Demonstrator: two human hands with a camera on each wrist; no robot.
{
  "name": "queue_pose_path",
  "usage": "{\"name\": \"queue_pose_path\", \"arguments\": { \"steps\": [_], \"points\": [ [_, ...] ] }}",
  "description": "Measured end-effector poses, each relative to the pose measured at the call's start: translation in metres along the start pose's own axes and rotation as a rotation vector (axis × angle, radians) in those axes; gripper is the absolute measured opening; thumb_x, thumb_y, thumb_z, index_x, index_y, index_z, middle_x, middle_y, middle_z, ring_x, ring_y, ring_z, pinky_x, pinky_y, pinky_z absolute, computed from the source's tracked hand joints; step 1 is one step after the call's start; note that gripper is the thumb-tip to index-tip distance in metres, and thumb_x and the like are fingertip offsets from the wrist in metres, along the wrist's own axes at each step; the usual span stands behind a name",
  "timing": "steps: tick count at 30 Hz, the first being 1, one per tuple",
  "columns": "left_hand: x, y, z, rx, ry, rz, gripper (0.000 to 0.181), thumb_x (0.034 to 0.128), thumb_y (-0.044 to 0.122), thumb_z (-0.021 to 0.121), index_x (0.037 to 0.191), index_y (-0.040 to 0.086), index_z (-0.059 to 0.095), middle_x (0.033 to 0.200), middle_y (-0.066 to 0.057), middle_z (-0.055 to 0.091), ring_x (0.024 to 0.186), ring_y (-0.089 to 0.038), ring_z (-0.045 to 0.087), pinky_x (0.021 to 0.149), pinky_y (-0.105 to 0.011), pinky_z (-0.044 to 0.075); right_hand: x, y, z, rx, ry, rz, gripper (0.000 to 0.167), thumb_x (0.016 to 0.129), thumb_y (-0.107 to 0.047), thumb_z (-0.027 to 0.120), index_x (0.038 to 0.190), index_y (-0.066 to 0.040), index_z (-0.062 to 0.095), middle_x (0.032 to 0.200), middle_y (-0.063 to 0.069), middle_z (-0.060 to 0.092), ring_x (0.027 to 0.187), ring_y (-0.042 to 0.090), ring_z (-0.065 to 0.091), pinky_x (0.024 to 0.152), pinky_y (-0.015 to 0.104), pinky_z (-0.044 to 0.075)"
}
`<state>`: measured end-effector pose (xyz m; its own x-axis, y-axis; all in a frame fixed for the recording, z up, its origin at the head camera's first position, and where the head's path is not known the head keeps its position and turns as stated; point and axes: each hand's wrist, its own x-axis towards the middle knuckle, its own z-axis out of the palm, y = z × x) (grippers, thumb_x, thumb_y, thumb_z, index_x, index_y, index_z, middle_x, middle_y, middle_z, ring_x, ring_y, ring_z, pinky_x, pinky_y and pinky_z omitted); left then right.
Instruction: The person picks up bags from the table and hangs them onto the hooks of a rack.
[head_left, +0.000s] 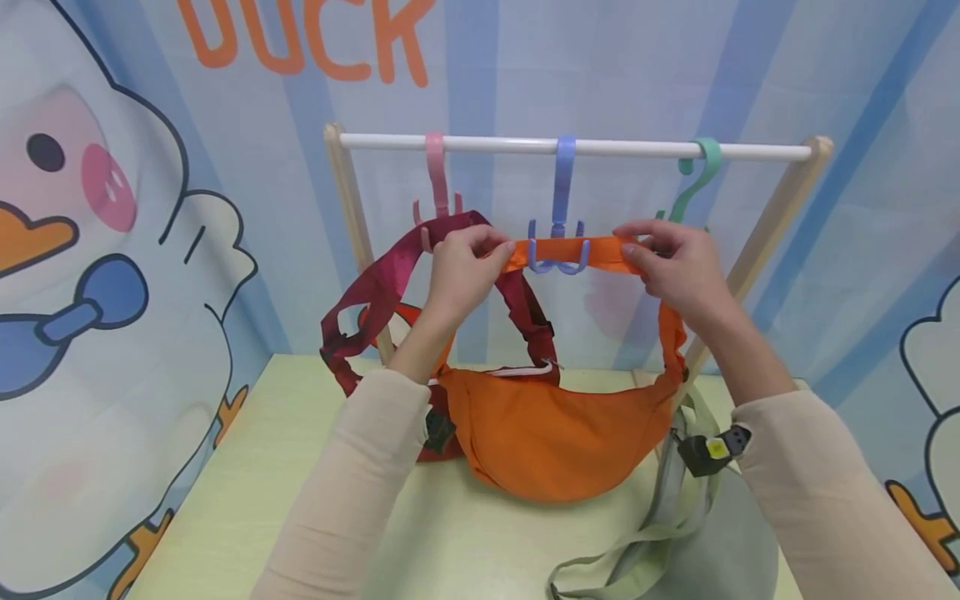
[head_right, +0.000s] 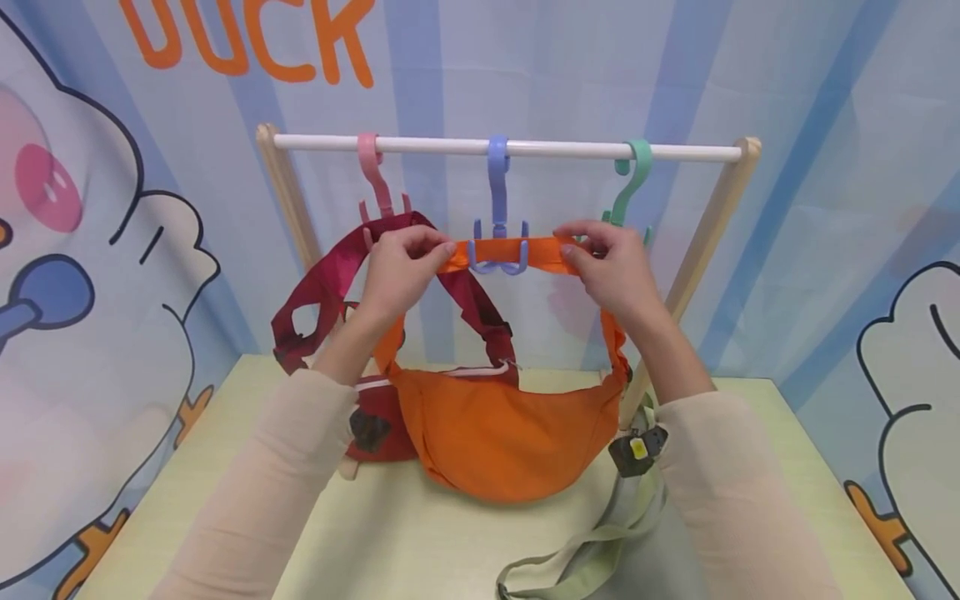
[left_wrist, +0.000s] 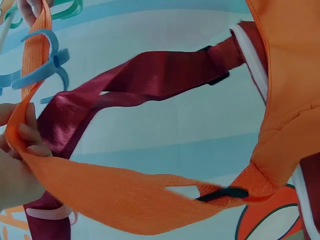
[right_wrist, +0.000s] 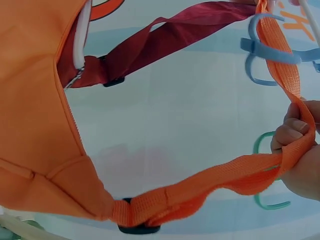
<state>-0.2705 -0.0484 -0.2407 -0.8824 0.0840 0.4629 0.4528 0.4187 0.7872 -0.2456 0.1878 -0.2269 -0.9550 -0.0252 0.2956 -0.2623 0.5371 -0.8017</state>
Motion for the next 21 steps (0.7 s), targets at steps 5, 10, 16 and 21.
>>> {"name": "queue_pose_path", "arguments": {
  "steps": [5,10,16,21],
  "points": [
    [-0.004,-0.006,0.003,0.008,-0.035,0.011,0.018,0.0889,0.019,0.060,0.098,0.005,0.068,0.081,-0.006,0.062,0.072,-0.018,0.053,0.062,-0.025,0.044,-0.004,0.010,0.002,0.021,-0.038,0.012,0.030,0.092,-0.026,0.055,0.118,-0.014,0.059,0.082,0.009,0.050,0.062,0.018,0.046,0.054,0.025,0.045],
    [-0.007,-0.009,0.003,-0.021,-0.049,0.034,0.018,0.0894,0.019,0.060,0.100,0.006,0.066,0.082,-0.006,0.063,0.075,-0.018,0.054,0.064,-0.026,0.045,-0.006,0.014,0.002,0.019,-0.046,-0.043,0.029,0.092,-0.025,0.055,0.119,-0.014,0.058,0.073,0.010,0.050,0.058,0.021,0.047,0.051,0.028,0.043],
    [-0.015,-0.016,0.002,-0.100,-0.102,0.047,0.024,0.0896,0.020,0.059,0.111,0.010,0.061,0.093,-0.005,0.064,0.085,-0.016,0.056,0.069,-0.028,0.049,-0.009,0.019,0.003,0.009,-0.064,-0.108,0.033,0.091,-0.023,0.057,0.122,-0.013,0.057,0.079,0.011,0.051,0.068,0.022,0.049,0.057,0.026,0.044],
    [-0.020,-0.021,0.002,-0.145,-0.136,0.069,0.030,0.0884,0.017,0.061,0.117,0.011,0.058,0.100,-0.005,0.063,0.087,-0.016,0.056,0.070,-0.029,0.050,-0.011,0.025,0.003,-0.005,-0.092,-0.135,0.038,0.090,-0.017,0.059,0.127,-0.013,0.054,0.088,0.011,0.055,0.073,0.020,0.051,0.060,0.024,0.045]
  ]
}}
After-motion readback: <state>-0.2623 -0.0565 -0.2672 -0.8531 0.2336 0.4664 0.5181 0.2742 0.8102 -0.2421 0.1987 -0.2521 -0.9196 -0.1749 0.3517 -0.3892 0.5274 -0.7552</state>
